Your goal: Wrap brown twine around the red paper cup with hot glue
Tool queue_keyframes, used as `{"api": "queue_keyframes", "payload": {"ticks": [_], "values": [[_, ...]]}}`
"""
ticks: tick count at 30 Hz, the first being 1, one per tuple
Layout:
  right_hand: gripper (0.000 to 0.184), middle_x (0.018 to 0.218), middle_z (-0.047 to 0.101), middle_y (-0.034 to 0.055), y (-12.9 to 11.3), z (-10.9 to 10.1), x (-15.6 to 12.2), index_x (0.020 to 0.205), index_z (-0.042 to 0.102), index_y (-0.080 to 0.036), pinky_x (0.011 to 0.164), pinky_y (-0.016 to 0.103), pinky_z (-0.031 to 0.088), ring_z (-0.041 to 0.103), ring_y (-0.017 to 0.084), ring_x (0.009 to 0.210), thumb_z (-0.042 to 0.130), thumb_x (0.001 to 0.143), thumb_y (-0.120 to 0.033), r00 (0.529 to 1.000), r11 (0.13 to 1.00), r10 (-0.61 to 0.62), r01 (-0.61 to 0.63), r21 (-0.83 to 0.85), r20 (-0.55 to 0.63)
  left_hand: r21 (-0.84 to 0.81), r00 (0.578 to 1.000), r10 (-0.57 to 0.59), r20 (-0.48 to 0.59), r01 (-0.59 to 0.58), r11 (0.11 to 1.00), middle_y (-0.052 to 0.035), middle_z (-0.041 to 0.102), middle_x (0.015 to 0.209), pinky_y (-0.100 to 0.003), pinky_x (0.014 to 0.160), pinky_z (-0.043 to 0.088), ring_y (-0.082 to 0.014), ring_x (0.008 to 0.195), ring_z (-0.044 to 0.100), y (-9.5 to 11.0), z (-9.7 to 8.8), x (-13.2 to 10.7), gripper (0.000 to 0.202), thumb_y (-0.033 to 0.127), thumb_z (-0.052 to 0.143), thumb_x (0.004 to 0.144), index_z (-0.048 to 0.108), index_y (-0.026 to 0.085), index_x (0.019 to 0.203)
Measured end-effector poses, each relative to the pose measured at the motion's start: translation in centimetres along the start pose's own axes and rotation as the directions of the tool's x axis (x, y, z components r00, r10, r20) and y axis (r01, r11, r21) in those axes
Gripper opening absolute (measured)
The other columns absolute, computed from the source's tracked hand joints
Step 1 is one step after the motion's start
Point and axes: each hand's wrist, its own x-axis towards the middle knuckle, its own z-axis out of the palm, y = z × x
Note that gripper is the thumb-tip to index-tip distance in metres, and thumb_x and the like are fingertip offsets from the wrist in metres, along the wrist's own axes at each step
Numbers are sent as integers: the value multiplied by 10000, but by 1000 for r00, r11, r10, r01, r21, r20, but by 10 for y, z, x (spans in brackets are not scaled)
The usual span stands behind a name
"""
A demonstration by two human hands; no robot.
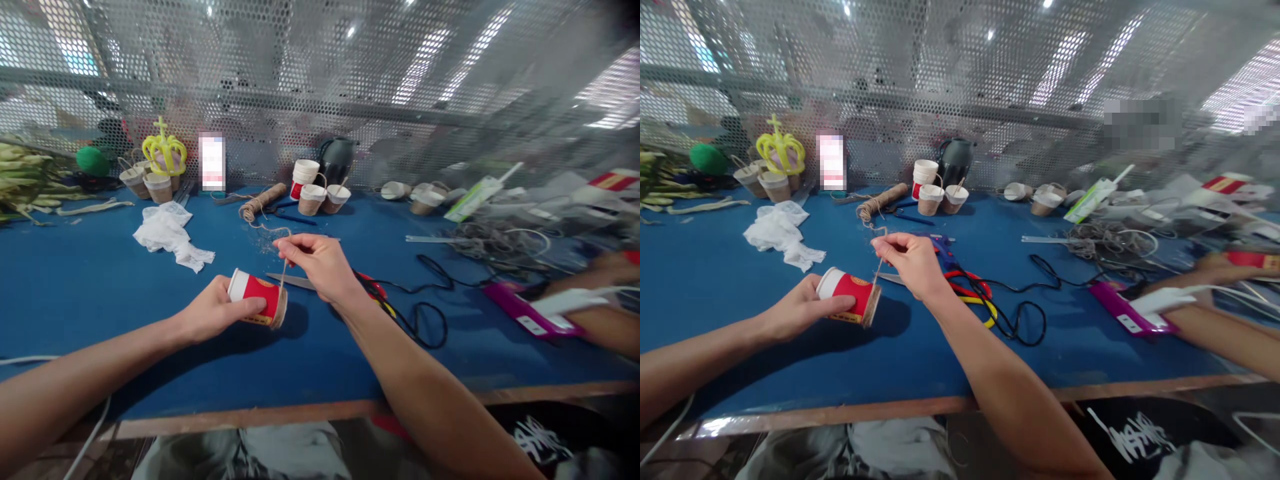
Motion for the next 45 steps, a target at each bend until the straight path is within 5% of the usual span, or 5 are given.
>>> {"api": "queue_keyframes", "payload": {"ticks": [18, 30, 38, 45], "values": [[227, 613, 615, 0, 2, 4, -3, 744, 676, -138, 551, 240, 399, 490, 87, 529, 642, 675, -352, 988, 995, 101, -99, -21, 112, 229, 980, 198, -1, -193, 954, 22, 459, 498, -171, 424, 313, -60, 467, 343, 1, 1, -7, 213, 289, 611, 683, 561, 115, 570], [277, 627, 608, 8, 4, 6, -7, 763, 674, -129, 543, 243, 388, 502, 105, 562, 630, 685, -391, 973, 992, 125, -118, -48, 193, 358, 929, 367, 49, -359, 862, 10, 500, 504, -159, 413, 339, -61, 448, 372, 3, 1, -10, 187, 247, 563, 739, 608, 107, 623], [285, 703, 652, 28, 6, 8, -8, 783, 674, -135, 575, 248, 427, 563, 132, 636, 638, 682, -399, 965, 990, 143, -141, -25, 219, 412, 919, 394, 33, -371, 832, -8, 550, 524, -162, 415, 366, -68, 447, 406, 1, -1, -10, 207, 271, 564, 747, 668, 104, 684], [278, 672, 653, 24, 13, 12, -7, 788, 657, -150, 566, 260, 434, 575, 137, 606, 638, 683, -406, 949, 979, 198, -202, -9, 243, 266, 943, 322, -86, -290, 920, 12, 511, 498, -153, 414, 365, -56, 445, 392, -2, -1, -9, 203, 270, 622, 700, 609, 105, 584]]}}
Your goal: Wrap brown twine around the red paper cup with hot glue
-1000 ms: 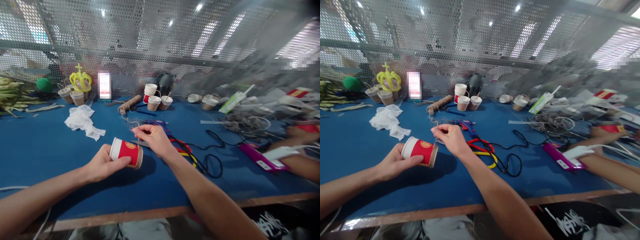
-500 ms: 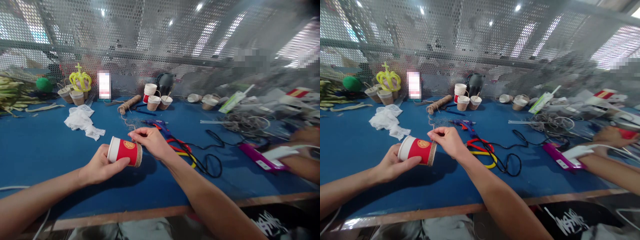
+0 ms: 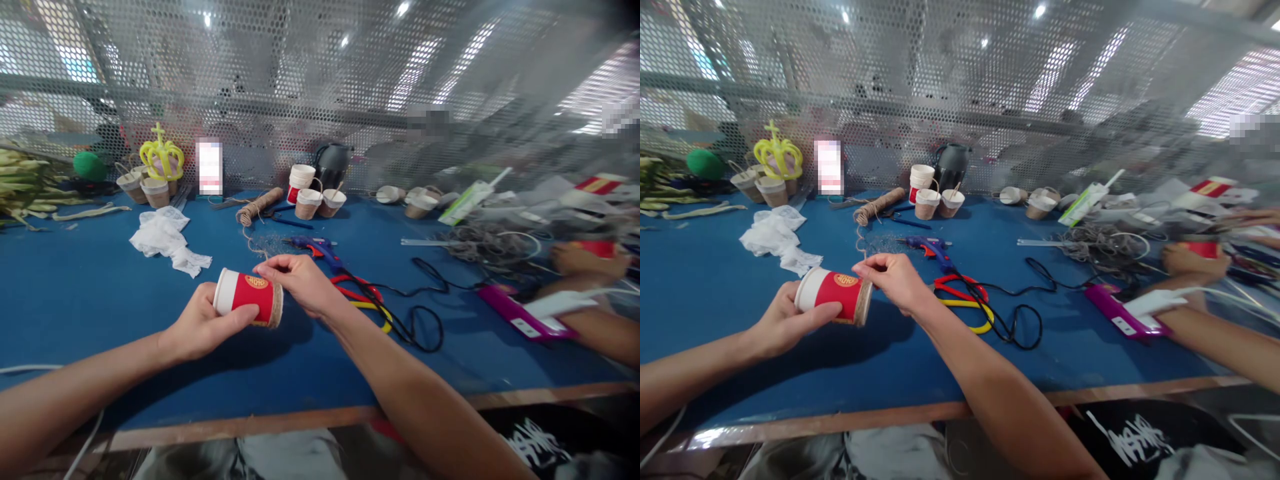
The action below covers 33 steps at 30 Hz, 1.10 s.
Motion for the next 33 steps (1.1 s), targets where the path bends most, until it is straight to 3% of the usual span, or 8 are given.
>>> {"api": "queue_keyframes", "payload": {"ticks": [5, 8, 12, 17, 21, 25, 28, 33], "values": [[312, 549, 571, -18, -3, -1, 2, 756, 572, -148, 499, 231, 381, 495, 94, 495, 649, 673, -439, 996, 996, 73, -76, -50, -50, -127, 999, 7, -40, -12, 992, -18, 623, 586, -164, 484, 436, -82, 502, 496, 3, 0, 0, 135, 251, 644, 687, 658, 118, 676], [377, 495, 487, -45, -10, -6, 0, 641, 484, -166, 458, 210, 322, 425, 66, 451, 572, 713, -526, 992, 997, 38, -46, -65, -116, -64, 995, 80, -66, -84, 994, -40, 672, 679, -174, 532, 460, -106, 567, 551, 4, -2, 2, 143, 247, 625, 714, 670, 120, 762], [479, 530, 485, -25, -21, -14, -6, 618, 506, -153, 449, 208, 291, 408, 58, 459, 444, 759, -607, 997, 996, 42, -47, 78, 61, 147, 972, 229, -53, -220, 964, -56, 686, 755, -187, 575, 468, -123, 629, 582, 1, -6, 7, 174, 228, 571, 765, 664, 113, 855], [329, 578, 500, -41, -28, -18, -11, 677, 526, -152, 481, 205, 305, 413, 55, 501, 643, 680, -460, 982, 993, 7, -29, 113, 188, 310, 933, 355, 55, -354, 882, -62, 689, 783, -237, 678, 469, -146, 689, 594, -7, -13, 14, 173, 213, 583, 750, 675, 118, 863], [225, 569, 488, -57, -29, -18, -13, 683, 533, -151, 495, 205, 301, 394, 52, 507, 669, 687, -331, 984, 1000, -26, 25, 4, 174, 29, 997, 58, 53, -60, 998, -58, 692, 792, -231, 622, 468, -151, 675, 602, -7, -15, 19, 267, 292, 660, 695, 662, 125, 903], [189, 640, 547, -34, -29, -14, -14, 656, 530, -154, 554, 210, 348, 450, 66, 579, 666, 695, -279, 965, 991, -100, 119, -64, 242, -356, 969, -238, 67, 246, 902, -60, 685, 706, -222, 573, 456, -135, 596, 592, -4, -17, 25, 324, 357, 717, 619, 660, 97, 805], [192, 640, 549, -33, -28, -13, -14, 657, 538, -154, 570, 213, 368, 464, 70, 587, 676, 686, -284, 961, 989, -95, 122, -89, 260, -388, 961, -269, 71, 275, 880, -41, 679, 657, -200, 557, 445, -113, 567, 580, -3, -18, 25, 248, 306, 726, 615, 664, 99, 737], [235, 617, 551, -16, -29, -15, -12, 703, 551, -147, 544, 223, 393, 494, 81, 566, 558, 781, -369, 968, 998, 9, 5, -57, 252, -253, 986, -159, 42, 165, 953, -15, 686, 682, -188, 587, 447, -96, 582, 565, -2, -17, 19, 167, 258, 694, 654, 682, 123, 752]]}}
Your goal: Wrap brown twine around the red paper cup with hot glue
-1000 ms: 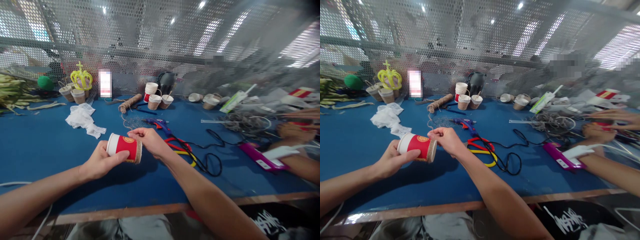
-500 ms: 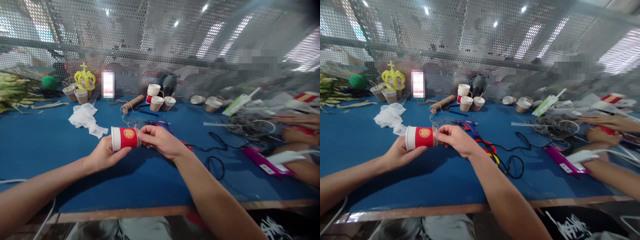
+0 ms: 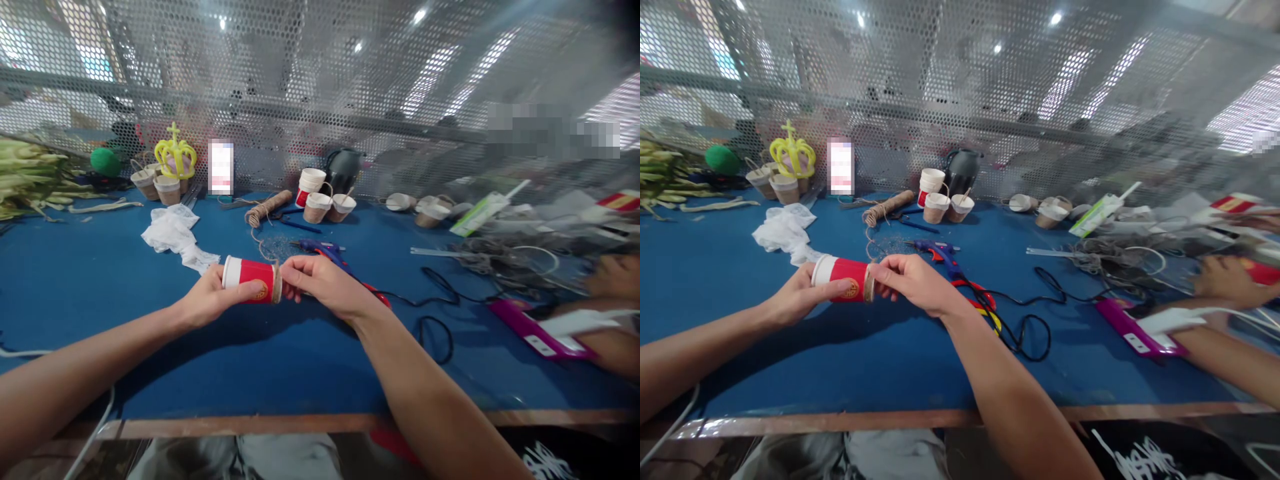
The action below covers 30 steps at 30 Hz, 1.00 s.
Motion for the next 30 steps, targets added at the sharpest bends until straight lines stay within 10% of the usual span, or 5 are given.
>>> {"api": "queue_keyframes", "payload": {"ticks": [10, 16, 30], "values": [[186, 619, 538, -29, 5, 0, 1, 672, 547, -148, 551, 205, 370, 465, 65, 565, 616, 742, -306, 998, 995, -42, 46, -84, 40, -171, 987, -162, -13, 157, 973, -19, 675, 643, -199, 580, 450, -102, 569, 574, -1, 1, 5, 248, 314, 727, 603, 662, 111, 730], [250, 722, 597, 11, 11, -2, 7, 786, 596, -154, 627, 257, 406, 520, 117, 661, 526, 793, -394, 980, 987, -77, 49, -151, -185, 26, 997, -67, -44, 68, 997, -6, 651, 658, -210, 622, 435, -98, 596, 544, -5, 2, 2, 221, 311, 710, 630, 658, 121, 731], [363, 1105, 602, 82, 7, 28, 4, 1013, 613, -161, 925, 332, 379, 537, 176, 1033, 352, 896, -385, 964, 953, -255, 238, -185, -76, 118, 990, -139, -14, 139, 983, 26, 538, 538, -198, 502, 318, -68, 500, 424, -10, 5, 0, 302, 408, 641, 663, 588, 114, 623]]}}
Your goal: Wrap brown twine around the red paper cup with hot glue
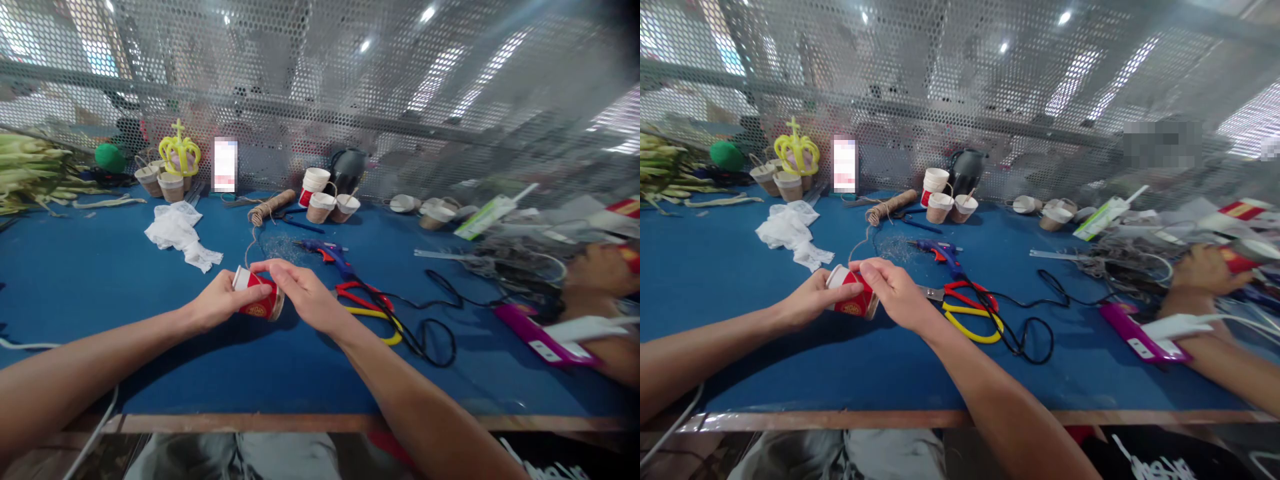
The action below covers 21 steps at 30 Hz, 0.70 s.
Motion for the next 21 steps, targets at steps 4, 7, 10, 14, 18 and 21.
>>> {"api": "queue_keyframes", "payload": {"ticks": [4, 7, 10, 14, 18, 21], "values": [[393, 1130, 594, 77, 1, 8, -1, 1039, 594, -178, 938, 346, 375, 528, 180, 1052, 332, 893, -431, 999, 1000, -4, 5, 29, -43, -14, 997, -42, -69, 42, 999, 33, 519, 518, -205, 486, 302, -71, 477, 408, 0, 3, 2, 285, 396, 639, 659, 570, 124, 610], [380, 1111, 607, 76, 6, 9, 0, 1049, 583, -184, 933, 353, 382, 538, 177, 1039, 335, 894, -427, 999, 1000, -16, 17, 14, -47, -17, 992, -72, -108, 71, 997, 30, 525, 511, -215, 488, 309, -82, 473, 422, 1, 3, 3, 257, 371, 646, 641, 567, 130, 598], [349, 1071, 624, 87, 7, -4, 4, 1036, 578, -170, 886, 344, 418, 568, 182, 991, 383, 877, -412, 994, 997, -5, -3, -73, -112, -10, 988, -78, -136, 78, 997, 29, 532, 497, -218, 474, 309, -88, 461, 431, 1, 1, 4, 252, 364, 650, 631, 555, 141, 565], [317, 995, 645, 96, 5, -50, 16, 1056, 565, -154, 794, 297, 451, 602, 175, 901, 389, 879, -351, 910, 852, 132, -307, -425, -393, 41, 984, -58, -168, 66, 997, -7, 582, 520, -233, 465, 334, -120, 474, 488, -4, -4, 6, 290, 418, 631, 651, 591, 134, 609], [140, 927, 644, 156, 22, -93, 29, 858, 636, -119, 823, 371, 411, 568, 290, 974, 588, 760, -207, 793, 576, 331, -599, -556, -512, 44, 979, -37, -201, 47, 998, -24, 609, 561, -237, 489, 363, -133, 504, 522, -7, -6, 9, 325, 445, 630, 650, 598, 122, 651], [140, 926, 630, 135, 47, -105, 33, 848, 634, -123, 772, 361, 451, 588, 260, 910, 643, 733, -204, 733, 504, 474, -681, -532, -488, 24, 979, -32, -200, 37, 999, -20, 606, 574, -236, 510, 369, -125, 513, 519, -6, -6, 10, 326, 447, 626, 658, 586, 123, 649]]}}
